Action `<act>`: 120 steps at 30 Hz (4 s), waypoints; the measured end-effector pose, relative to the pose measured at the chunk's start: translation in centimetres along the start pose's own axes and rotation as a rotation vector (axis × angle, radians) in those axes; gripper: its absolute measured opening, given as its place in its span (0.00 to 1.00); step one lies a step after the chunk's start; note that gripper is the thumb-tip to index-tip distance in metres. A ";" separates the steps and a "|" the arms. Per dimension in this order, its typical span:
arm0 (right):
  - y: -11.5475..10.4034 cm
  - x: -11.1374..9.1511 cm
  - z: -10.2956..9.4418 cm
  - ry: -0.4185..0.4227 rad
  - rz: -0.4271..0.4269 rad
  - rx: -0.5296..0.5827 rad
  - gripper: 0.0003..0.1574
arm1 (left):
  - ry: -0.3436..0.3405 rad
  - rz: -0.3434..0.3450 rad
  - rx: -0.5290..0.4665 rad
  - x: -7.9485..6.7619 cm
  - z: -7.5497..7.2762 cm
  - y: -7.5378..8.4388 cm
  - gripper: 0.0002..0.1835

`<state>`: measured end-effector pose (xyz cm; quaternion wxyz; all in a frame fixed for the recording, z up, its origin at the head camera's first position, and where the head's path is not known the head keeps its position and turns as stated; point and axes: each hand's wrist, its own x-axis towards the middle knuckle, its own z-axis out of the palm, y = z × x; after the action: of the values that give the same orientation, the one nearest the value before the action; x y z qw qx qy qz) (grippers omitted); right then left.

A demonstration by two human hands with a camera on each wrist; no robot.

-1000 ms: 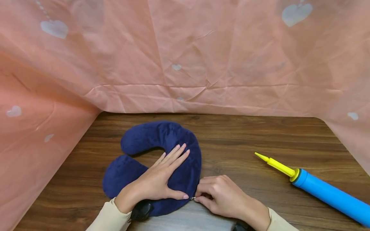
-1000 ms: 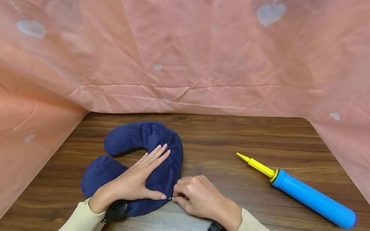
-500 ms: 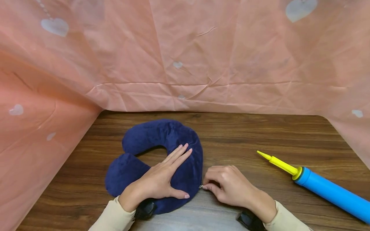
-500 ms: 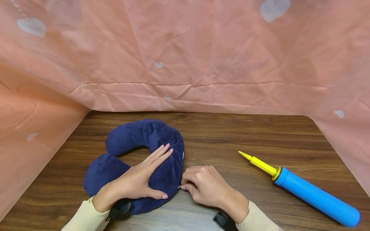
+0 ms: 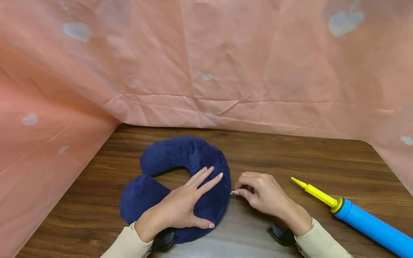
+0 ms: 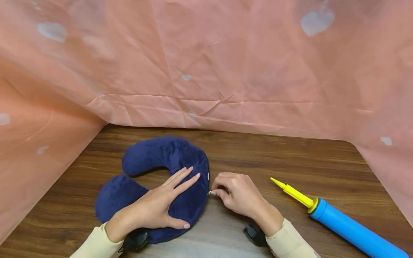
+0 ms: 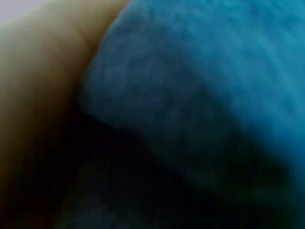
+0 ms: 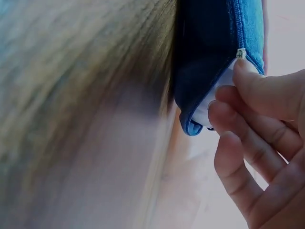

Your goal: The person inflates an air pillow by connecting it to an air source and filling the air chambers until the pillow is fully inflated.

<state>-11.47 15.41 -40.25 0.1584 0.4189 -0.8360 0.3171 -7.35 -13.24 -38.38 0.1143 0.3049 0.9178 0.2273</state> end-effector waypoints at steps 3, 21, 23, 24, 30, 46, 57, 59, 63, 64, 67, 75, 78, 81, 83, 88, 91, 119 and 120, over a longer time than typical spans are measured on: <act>0.1 -0.5 -0.1 0.010 0.050 0.055 0.17 | 0.000 0.075 0.006 -0.2 -0.1 0.1 0.58; 0.8 -0.6 -0.3 -0.035 0.120 0.038 0.14 | -0.052 0.161 -0.050 -0.1 0.0 0.0 0.27; 1.0 -0.4 -0.4 -0.030 0.110 0.036 0.14 | -0.059 0.148 -0.059 -0.2 0.0 0.1 0.24; 1.1 -0.3 -0.5 -0.029 0.107 0.036 0.14 | -0.063 0.143 -0.062 -0.2 0.0 0.1 0.23; 2.1 0.5 -0.6 -0.016 0.130 0.034 0.13 | -0.093 0.116 -0.068 -0.2 -0.1 0.2 0.19; 4.9 3.3 -1.3 -0.066 0.208 0.117 0.11 | -0.118 0.090 -0.069 -0.2 0.1 0.4 0.20; 6.3 4.6 -0.2 -0.016 0.294 0.159 0.08 | -0.140 0.099 -0.073 -0.1 -0.2 0.4 0.19; 6.9 5.3 0.3 0.000 0.326 0.176 0.06 | -0.143 0.095 -0.076 -0.2 -0.2 0.4 0.19; 8.3 7.6 1.6 0.021 0.376 0.226 0.02 | -0.142 0.083 -0.080 -0.4 -0.3 0.2 0.19; 8.7 8.3 2.0 0.025 0.387 0.241 0.01 | -0.141 0.082 -0.081 -0.4 -0.2 0.1 0.20; 10.0 9.6 3.2 0.024 0.429 0.291 0.04 | -0.141 0.085 -0.084 -0.4 0.1 0.2 0.19; 11.2 9.6 3.1 0.046 0.508 0.316 0.07 | -0.158 0.126 -0.071 0.5 0.2 0.3 0.19; 10.7 8.7 2.4 0.017 0.528 0.278 0.07 | -0.164 0.134 -0.094 0.6 0.4 0.4 0.19; 9.7 7.4 1.1 -0.059 0.539 0.205 0.12 | -0.171 0.144 -0.121 0.6 0.6 0.4 0.19; 8.3 6.4 -0.4 -0.105 0.540 0.156 0.18 | -0.167 0.144 -0.127 0.4 0.7 0.3 0.19; 3.4 3.1 -5.1 -0.157 0.525 0.062 0.21 | -0.138 0.147 -0.115 0.2 0.4 0.2 0.20; 0.8 0.0 -8.1 -0.183 0.527 -0.034 0.23 | -0.126 0.147 -0.114 0.4 0.4 0.2 0.20; 5.9 -13.5 -15.8 -0.369 0.808 -0.478 0.49 | -0.086 0.146 -0.129 0.1 1.1 -1.0 0.21; 6.0 -13.5 -15.7 -0.361 0.813 -0.478 0.50 | -0.089 0.144 -0.132 0.1 1.2 -1.0 0.21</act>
<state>-8.19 36.60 -38.05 -0.0337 0.0599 -0.9948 0.0753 -7.57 -13.47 -39.98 0.1579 0.3719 0.8705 0.2811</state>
